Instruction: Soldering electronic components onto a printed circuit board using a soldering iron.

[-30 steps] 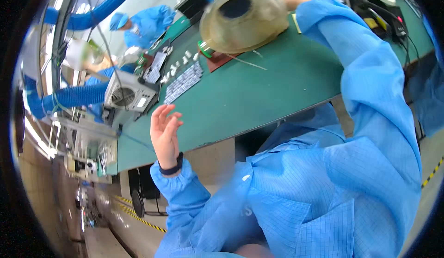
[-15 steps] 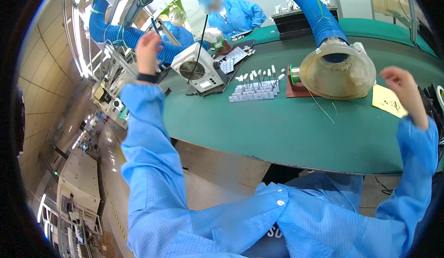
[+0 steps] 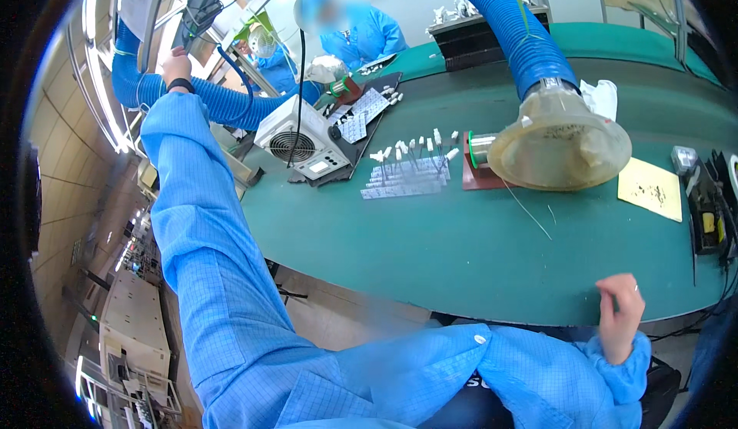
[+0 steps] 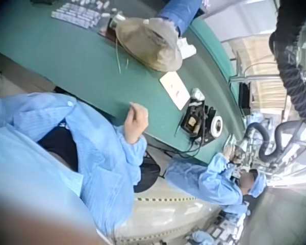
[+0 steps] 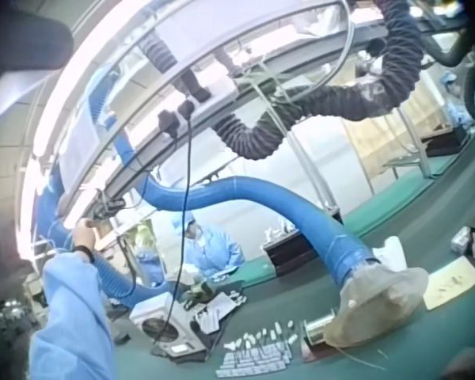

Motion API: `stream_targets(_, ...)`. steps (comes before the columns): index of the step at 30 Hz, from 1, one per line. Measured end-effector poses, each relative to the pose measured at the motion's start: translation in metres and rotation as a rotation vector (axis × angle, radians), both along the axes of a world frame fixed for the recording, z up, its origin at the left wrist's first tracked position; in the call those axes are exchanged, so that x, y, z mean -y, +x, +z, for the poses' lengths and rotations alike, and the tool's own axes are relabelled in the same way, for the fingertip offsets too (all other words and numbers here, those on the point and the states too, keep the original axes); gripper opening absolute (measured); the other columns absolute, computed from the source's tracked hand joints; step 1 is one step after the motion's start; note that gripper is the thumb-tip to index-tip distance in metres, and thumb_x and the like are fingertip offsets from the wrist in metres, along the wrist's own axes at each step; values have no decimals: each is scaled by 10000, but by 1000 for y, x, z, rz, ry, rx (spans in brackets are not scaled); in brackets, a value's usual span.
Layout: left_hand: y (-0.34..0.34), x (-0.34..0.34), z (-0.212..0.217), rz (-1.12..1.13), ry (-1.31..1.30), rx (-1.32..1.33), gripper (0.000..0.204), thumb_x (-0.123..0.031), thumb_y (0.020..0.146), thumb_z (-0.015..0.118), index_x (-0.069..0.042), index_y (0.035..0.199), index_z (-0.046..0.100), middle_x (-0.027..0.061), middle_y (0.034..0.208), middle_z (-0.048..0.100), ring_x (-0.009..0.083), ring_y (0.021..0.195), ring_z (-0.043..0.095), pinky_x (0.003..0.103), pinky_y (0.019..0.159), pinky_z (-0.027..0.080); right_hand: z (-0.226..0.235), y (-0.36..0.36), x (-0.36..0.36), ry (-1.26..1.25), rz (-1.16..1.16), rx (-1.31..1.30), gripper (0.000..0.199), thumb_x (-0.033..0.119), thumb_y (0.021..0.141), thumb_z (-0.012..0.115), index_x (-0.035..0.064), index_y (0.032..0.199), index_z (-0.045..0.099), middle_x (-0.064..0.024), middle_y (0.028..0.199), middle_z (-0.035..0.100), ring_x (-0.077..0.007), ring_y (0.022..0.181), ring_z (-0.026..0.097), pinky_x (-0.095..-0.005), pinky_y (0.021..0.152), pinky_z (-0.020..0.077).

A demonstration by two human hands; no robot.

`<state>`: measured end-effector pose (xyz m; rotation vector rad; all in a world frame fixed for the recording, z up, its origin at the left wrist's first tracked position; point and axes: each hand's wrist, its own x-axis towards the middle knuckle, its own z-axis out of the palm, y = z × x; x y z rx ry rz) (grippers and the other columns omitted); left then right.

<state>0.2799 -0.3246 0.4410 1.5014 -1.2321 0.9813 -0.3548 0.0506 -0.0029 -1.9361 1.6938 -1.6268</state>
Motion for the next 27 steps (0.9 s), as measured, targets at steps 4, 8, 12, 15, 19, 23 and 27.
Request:
stream_targets(4,45,5,37,-172,-10,-96,332,-88,763,509,-57,1065,643,86,973,679,224,939,634,309,836,466,-18,19,4,-91,37,-73,191,-131,655,541,3,788,564,-112,744,566,-272,697,538,-345,624,423)
stream_targets(8,33,48,23,-617,-161,-321,381,2,754,475,35,1116,593,136,1016,652,221,948,620,290,837,455,-17,26,14,-96,-74,-253,197,-119,632,544,14,776,564,-103,748,572,-278,691,526,-359,611,415)
stream_targets(12,29,61,25,-673,-220,-428,438,15,751,473,65,1183,523,129,1001,637,212,952,606,272,815,453,-19,29,19,-50,-129,-272,212,-116,610,547,13,778,567,-104,744,573,-277,679,524,-359,602,413)
stream_targets(15,58,51,38,-308,-72,49,272,-69,741,560,-3,989,651,136,1023,648,239,1007,595,321,834,466,-17,31,19,-47,-154,-281,213,-117,605,547,13,773,568,-104,742,574,-276,671,523,-357,591,412)
stream_targets(19,73,54,45,-828,9,-285,333,30,762,477,-53,1080,532,98,1080,584,226,1001,553,432,840,427,-15,36,20,-47,-163,-290,208,-120,610,543,11,768,570,-104,735,574,-275,666,524,-355,581,410)
stream_targets(23,60,75,25,-1318,-89,-925,502,136,786,334,-62,1239,422,102,1217,469,276,1067,457,497,870,395,-16,40,18,-49,-173,-317,213,-126,606,542,11,767,566,-102,733,573,-275,662,524,-356,574,408)
stream_targets(27,81,62,50,-931,31,-518,328,26,777,480,-44,1092,537,76,1049,556,237,958,518,397,791,431,-10,25,13,-21,-76,-302,239,-135,608,543,19,790,561,-108,751,575,-282,681,535,-358,602,425)
